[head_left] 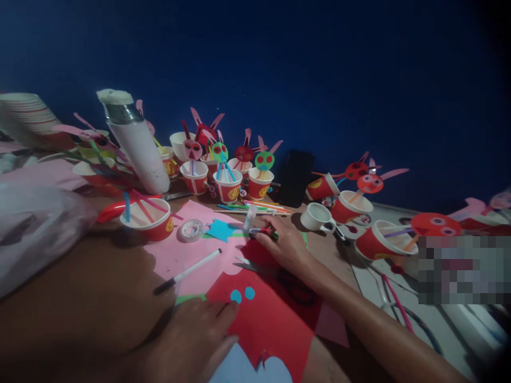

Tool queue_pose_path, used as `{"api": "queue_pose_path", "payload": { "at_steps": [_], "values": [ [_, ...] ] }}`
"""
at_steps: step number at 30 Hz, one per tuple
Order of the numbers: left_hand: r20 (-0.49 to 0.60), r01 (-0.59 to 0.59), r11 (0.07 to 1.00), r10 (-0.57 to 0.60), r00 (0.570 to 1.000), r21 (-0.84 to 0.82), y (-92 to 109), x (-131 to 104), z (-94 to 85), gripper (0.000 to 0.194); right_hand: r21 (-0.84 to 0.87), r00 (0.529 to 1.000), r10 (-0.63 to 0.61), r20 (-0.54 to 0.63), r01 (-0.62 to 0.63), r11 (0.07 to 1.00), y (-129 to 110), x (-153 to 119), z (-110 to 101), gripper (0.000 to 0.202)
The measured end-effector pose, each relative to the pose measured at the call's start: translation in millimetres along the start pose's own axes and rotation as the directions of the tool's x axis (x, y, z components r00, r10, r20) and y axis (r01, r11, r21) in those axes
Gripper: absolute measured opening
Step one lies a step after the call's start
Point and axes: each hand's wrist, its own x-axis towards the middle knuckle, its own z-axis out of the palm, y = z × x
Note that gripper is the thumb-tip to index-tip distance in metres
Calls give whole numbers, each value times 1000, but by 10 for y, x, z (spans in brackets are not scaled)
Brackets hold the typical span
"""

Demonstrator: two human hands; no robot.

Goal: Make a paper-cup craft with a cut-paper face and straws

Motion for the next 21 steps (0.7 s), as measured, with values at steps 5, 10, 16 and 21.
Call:
{"api": "queue_pose_path", "payload": {
  "at_steps": [5, 10, 16, 21],
  "values": [
    [-77, -77, 996, 81, 994, 52, -60, -1, 39, 21, 9, 1000, 14, -4, -14, 1000, 39, 287, 233, 25],
    [-226, -140, 989, 126, 966, -44, -145, 42, 8, 17, 11, 998, -70, -8, 70, 998, -114, 270, 173, 15],
    [-319, 56, 951, -157, 934, -303, -312, 106, -157, 19, 78, 933, -326, 154, 317, 945, -412, -165, -118, 19],
    [-74, 201, 848, -270, 960, -491, -268, 166, -277, 28, 34, 886, -351, 304, 358, 933, -486, -457, -165, 24]
  ]
}}
